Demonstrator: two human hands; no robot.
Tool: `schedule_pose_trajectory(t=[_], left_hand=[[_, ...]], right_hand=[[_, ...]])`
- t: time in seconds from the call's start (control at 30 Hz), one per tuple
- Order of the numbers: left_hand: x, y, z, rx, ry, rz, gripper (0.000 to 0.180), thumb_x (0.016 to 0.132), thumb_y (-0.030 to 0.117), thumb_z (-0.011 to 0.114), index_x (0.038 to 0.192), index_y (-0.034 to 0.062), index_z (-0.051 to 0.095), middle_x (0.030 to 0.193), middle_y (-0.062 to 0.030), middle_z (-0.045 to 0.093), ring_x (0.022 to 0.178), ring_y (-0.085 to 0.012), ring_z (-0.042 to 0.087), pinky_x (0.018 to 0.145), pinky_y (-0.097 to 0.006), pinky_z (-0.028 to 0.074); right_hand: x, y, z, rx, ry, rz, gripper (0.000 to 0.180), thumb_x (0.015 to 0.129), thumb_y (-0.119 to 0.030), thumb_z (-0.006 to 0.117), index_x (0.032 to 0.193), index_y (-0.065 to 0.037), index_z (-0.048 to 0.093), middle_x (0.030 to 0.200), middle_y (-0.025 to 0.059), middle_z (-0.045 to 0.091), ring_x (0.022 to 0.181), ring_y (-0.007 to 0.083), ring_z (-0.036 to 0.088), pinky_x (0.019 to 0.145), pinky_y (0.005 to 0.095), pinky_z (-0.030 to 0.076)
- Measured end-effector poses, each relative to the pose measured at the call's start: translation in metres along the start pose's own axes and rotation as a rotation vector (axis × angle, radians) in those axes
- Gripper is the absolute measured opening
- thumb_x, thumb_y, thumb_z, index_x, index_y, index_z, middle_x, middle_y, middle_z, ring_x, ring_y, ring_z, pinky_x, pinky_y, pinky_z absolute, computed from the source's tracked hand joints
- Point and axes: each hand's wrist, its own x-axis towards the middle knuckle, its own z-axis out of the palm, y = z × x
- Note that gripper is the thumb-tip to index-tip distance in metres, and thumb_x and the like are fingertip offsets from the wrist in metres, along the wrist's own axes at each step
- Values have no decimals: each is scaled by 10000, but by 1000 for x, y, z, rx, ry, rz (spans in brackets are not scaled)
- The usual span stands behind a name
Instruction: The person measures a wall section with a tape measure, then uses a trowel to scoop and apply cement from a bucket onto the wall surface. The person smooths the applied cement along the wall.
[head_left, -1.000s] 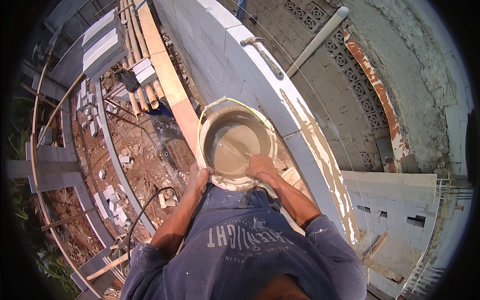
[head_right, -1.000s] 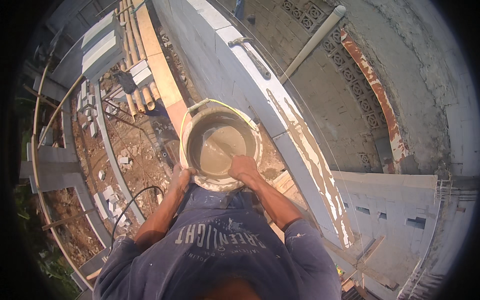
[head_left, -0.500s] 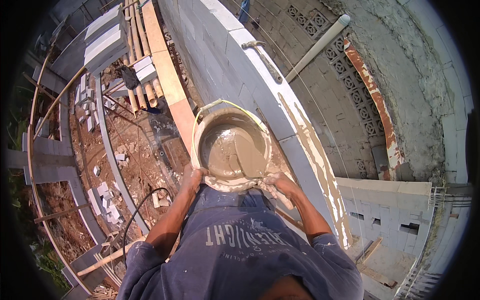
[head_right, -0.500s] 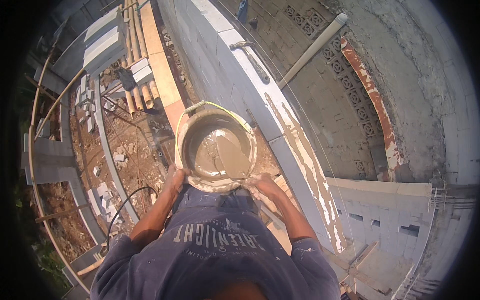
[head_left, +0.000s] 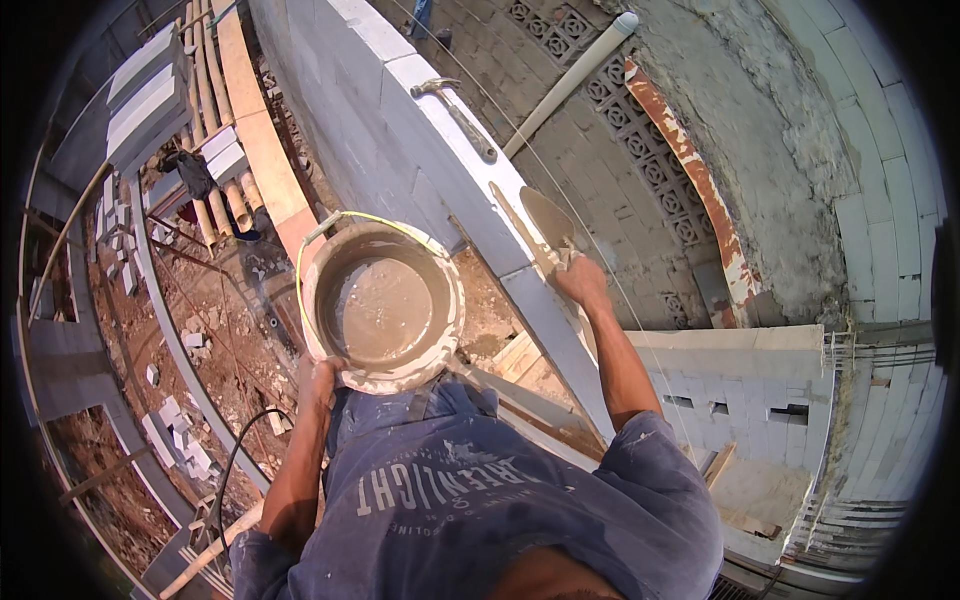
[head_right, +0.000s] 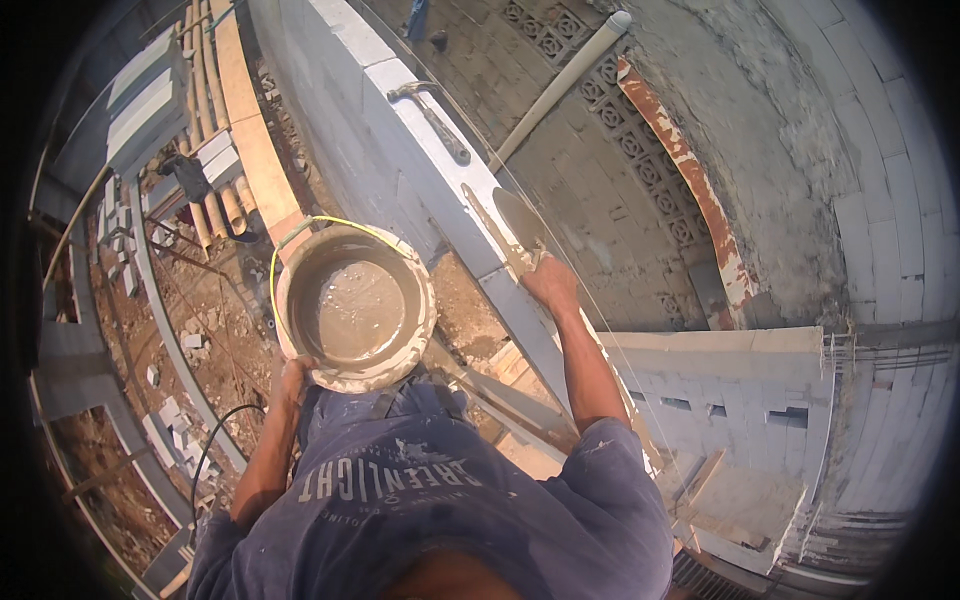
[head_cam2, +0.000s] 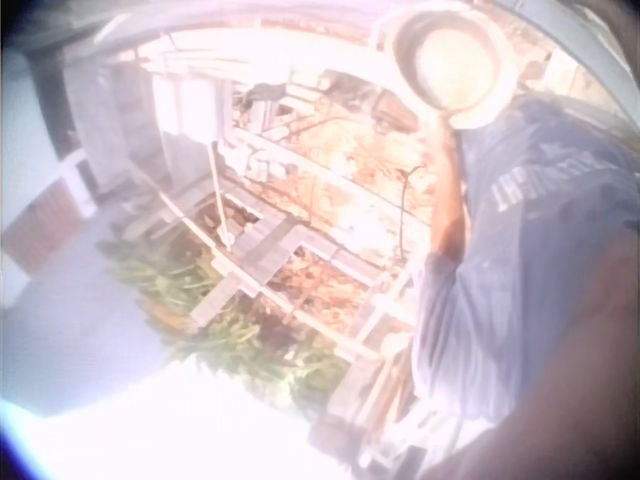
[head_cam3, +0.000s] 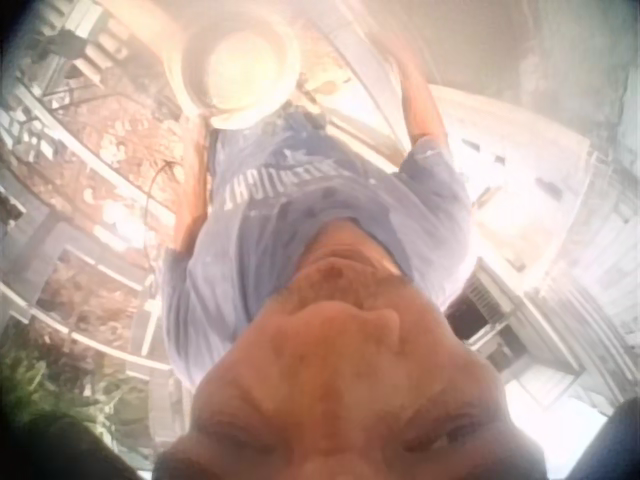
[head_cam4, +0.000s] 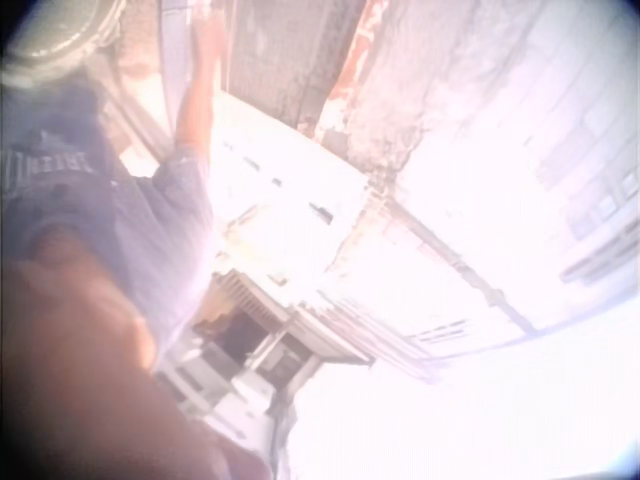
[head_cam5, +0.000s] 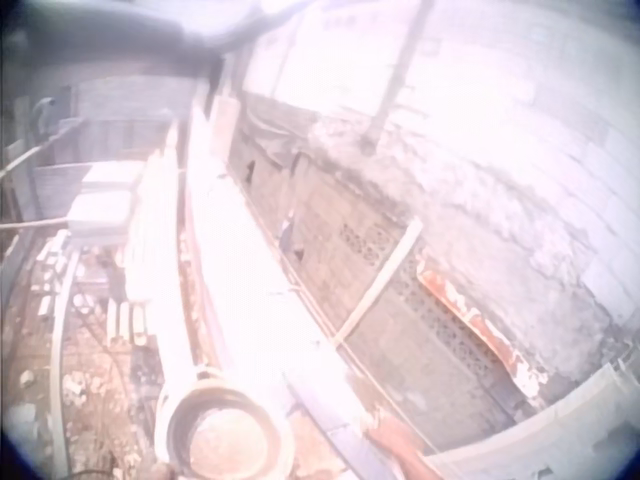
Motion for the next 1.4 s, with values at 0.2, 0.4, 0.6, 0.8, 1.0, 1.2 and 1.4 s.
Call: schedule_pose_trajectory(t=[0.2, 0.4, 0.6, 0.8, 1.0, 1.2, 1.4], left_hand=[[4, -3, -3, 64, 28, -20, 281, 610, -16, 553, 878, -55, 627, 761, -90, 636, 616, -184, 584, 573, -290, 454], [8, -6, -7, 71, -14, 51, 236, 630, 12, 542, 851, -23, 616, 755, -59, 621, 645, -169, 570, 604, -271, 447], [18, -6, -9, 138, -84, -36, 302, 641, 26, 544, 937, -12, 589, 772, -36, 600, 679, -157, 562, 628, -271, 439], [28, -15, -13, 132, -74, -36, 327, 633, 10, 548, 959, -3, 574, 748, -40, 592, 619, -157, 554, 571, -264, 430], [43, -24, -19, 97, -138, -30, 238, 627, -3, 556, 862, 6, 588, 703, -45, 591, 508, -139, 523, 405, -235, 363], [41, -25, -20, 59, -123, -53, 280, 630, -65, 529, 905, -41, 582, 782, -93, 609, 603, -205, 589, 537, -313, 486], [19, -12, -14, 67, -81, -27, 281, 625, -72, 545, 902, -34, 584, 761, -77, 611, 575, -177, 581, 501, -278, 461]], right_hand=[[47, -59, -8, -35, 51, -88, 347, 709, -178, 551, 945, 59, 648, 942, 277, 647, 917, 394, 636, 810, 449, 489], [39, -41, -10, -7, 60, -96, 317, 730, -189, 524, 896, 54, 640, 863, 278, 647, 844, 413, 638, 758, 471, 499], [-36, 33, 5, 27, 71, 101, 308, 679, -185, 574, 915, 4, 636, 914, 244, 654, 902, 374, 636, 799, 446, 493], [-79, 67, 13, -10, 32, 197, 305, 661, -175, 571, 877, 25, 650, 884, 251, 656, 862, 384, 641, 780, 452, 499], [-82, 46, 31, 158, 131, 179, 350, 718, -219, 569, 910, 66, 633, 873, 267, 649, 834, 406, 640, 747, 466, 504], [-64, -34, 66, 377, 285, 219, 474, 844, -334, 562, 1146, 29, 527, 1103, 255, 576, 986, 398, 591, 845, 480, 472], [-16, -100, 138, 623, 372, 281, 509, 847, -291, 612, 1261, -30, 471, 1126, 217, 481, 1000, 392, 566, 835, 474, 474]])
